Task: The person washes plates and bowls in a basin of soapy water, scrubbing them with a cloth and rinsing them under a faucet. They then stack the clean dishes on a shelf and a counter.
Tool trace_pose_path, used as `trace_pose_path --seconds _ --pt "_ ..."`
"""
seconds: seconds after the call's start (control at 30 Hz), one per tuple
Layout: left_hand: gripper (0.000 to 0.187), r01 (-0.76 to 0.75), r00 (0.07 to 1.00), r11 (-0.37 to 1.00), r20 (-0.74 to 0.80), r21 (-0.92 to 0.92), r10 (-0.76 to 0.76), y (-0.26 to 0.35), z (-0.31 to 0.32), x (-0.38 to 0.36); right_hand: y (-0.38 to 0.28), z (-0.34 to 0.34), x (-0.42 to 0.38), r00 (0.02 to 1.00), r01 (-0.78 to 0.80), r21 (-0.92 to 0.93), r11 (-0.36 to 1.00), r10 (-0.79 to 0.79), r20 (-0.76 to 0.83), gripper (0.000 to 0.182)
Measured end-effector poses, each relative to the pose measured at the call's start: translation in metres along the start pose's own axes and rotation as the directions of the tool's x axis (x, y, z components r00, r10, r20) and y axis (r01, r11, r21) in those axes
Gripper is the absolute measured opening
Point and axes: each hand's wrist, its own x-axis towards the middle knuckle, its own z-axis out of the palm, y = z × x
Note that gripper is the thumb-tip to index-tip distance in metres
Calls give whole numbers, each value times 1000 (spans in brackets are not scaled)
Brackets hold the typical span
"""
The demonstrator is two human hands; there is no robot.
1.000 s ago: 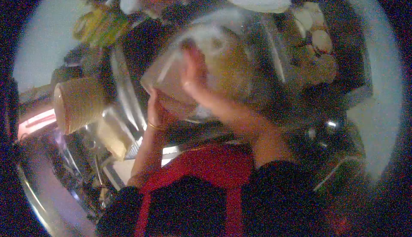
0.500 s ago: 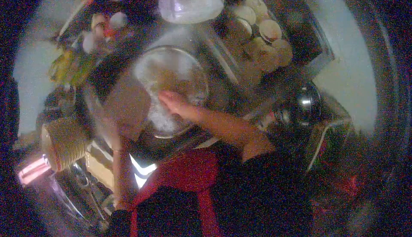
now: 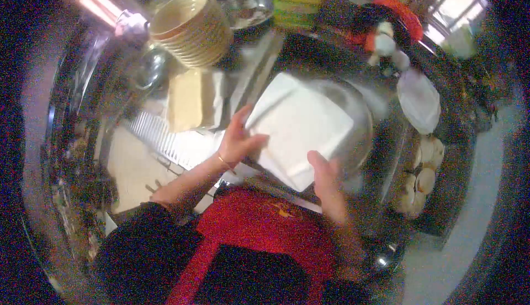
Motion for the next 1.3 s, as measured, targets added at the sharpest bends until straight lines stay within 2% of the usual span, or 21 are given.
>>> trace_pose_path --seconds 0.03,0.07,0.17,0.2,0.27,0.4,0.47,0.53,0.7,0.8,0.87,0.9,0.93,0.97,1.07,1.1,1.13,1.17,1.2,1.27,1.3 --pt "58 321 947 934 58 -155 -315 8 -14 -1 1 8 2 998 -60 -108 992 62 18 49" --pt "50 601 798 747 162 -286 -580 14 -32 -5 4 15 3 992 -114 -216 970 123 29 50" --pt "34 468 819 762 -103 -448 -564 -12 -74 -19 46 33 18 1000 8 -80 997 -10 -27 42" --pt "30 521 738 794 -301 -315 -604 19 -87 -18 18 40 14 911 -72 -50 996 86 403 36" --pt "27 278 769 852 -429 -444 -474 -7 -136 -27 6 53 11 852 -75 -34 997 81 517 32" --pt "24 225 642 915 -656 -334 -397 -3 -208 -35 21 42 22 923 -88 -198 976 155 353 26" --pt "23 108 684 897 -623 -429 -381 -29 -239 -43 23 37 20 932 -84 -201 976 148 329 24" --pt "23 173 642 905 -652 -389 -404 -19 -240 -39 25 31 21 944 -80 -207 975 141 300 23" --pt "25 353 633 849 -568 -393 -526 8 -208 -22 27 15 18 950 -29 -186 982 85 301 22" --pt "27 360 744 872 -462 -332 -483 1 -193 -13 17 11 15 962 -20 -237 971 83 259 23" --pt "24 156 815 733 -334 -662 -474 -28 -190 -13 13 4 15 977 -4 -243 970 56 205 24" --pt "22 127 843 797 -359 -591 -401 -11 -173 -7 11 0 16 976 5 -246 969 49 212 25" --pt "20 252 871 690 -152 -678 -468 -18 -183 -5 10 -4 14 988 14 -241 971 23 150 25" --pt "18 214 777 823 -419 -527 -470 17 -149 0 11 -6 12 985 26 -231 973 15 171 26" --pt "18 336 886 925 -273 -179 -375 -3 -144 -3 5 -2 0 975 -1 -185 983 42 218 27" --pt "17 345 824 898 -370 -274 -429 -42 -136 -8 6 6 -1 959 -56 -151 987 95 268 28" --pt "18 217 966 970 -120 -108 -229 -31 -129 -22 12 16 -5 943 -65 -165 984 115 311 28" --pt "22 495 839 843 -137 -208 -527 12 -102 -21 23 25 -11 981 9 -211 978 32 191 30" --pt "25 471 856 830 -74 -300 -512 4 -86 -28 32 34 -14 995 75 -265 961 -55 79 33" --pt "38 574 813 775 75 -264 -577 23 -70 -32 34 36 -8 991 111 -411 905 -70 113 36" --pt "42 440 898 845 146 -303 -415 20 -74 -32 34 32 -5 993 64 -216 974 -41 106 37"
